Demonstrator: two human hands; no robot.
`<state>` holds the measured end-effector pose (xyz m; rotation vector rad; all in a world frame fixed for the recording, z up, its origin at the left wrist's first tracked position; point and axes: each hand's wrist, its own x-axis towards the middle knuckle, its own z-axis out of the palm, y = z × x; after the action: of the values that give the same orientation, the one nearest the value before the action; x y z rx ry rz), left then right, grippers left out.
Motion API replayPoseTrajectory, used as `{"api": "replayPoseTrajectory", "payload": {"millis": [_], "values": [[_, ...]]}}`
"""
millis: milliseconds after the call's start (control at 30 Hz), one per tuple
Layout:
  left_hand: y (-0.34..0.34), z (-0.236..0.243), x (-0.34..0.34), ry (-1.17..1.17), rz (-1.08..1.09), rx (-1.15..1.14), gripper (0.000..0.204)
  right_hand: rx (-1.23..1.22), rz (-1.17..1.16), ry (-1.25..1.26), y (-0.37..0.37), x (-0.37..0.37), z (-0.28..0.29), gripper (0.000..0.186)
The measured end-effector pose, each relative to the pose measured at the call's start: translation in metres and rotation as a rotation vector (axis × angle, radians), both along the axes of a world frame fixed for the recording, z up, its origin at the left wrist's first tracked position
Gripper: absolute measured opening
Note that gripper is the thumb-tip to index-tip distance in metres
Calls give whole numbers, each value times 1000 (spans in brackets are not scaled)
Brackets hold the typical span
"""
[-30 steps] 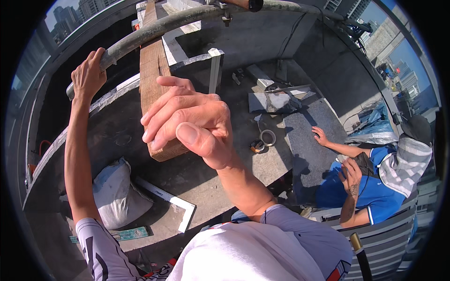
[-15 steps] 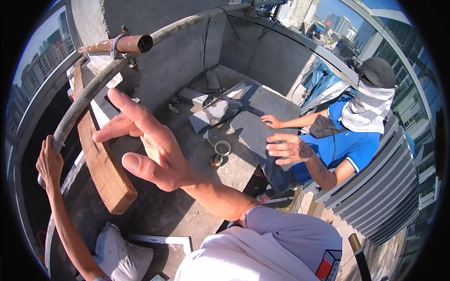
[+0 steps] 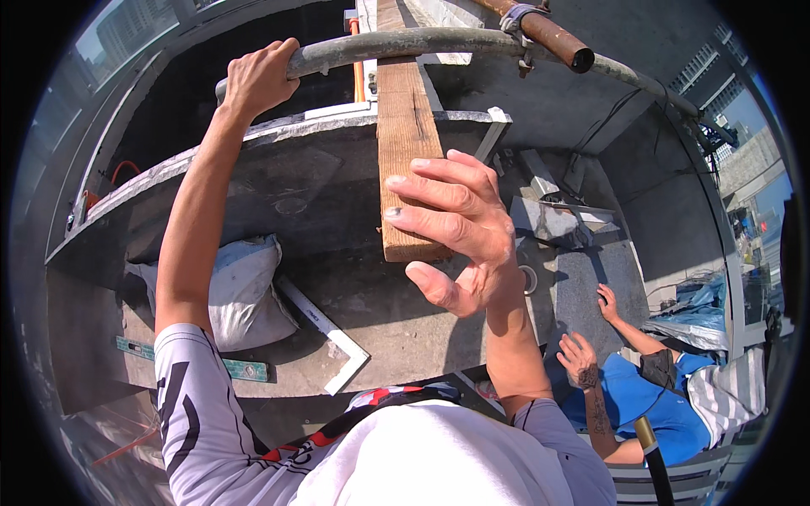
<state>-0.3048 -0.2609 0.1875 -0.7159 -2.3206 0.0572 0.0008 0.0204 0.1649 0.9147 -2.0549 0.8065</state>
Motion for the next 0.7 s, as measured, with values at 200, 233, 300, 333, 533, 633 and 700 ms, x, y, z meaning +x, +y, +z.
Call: {"api": "replayPoseTrajectory", "payload": {"millis": [200, 233, 300, 333, 533, 633, 700], "values": [[-47, 1, -2, -201, 136, 54, 38, -166, 213, 72, -13, -44, -5, 39], [-46, -2, -1, -162, 124, 86, 38, -206, 219, 77, -16, -46, -8, 39], [-43, -12, 0, -85, 102, 152, 36, -285, 230, 81, -21, -45, -12, 39], [-44, -14, -1, -75, 87, 159, 36, -307, 222, 85, -24, -43, -12, 39], [-43, -14, -7, -42, 106, 147, 38, -347, 206, 108, -25, -44, -13, 36], [-50, -15, -10, -20, 113, 138, 41, -372, 211, 132, -32, -49, -14, 32], [-53, -17, -13, -14, 101, 163, 40, -398, 209, 148, -38, -51, -15, 34]]}}
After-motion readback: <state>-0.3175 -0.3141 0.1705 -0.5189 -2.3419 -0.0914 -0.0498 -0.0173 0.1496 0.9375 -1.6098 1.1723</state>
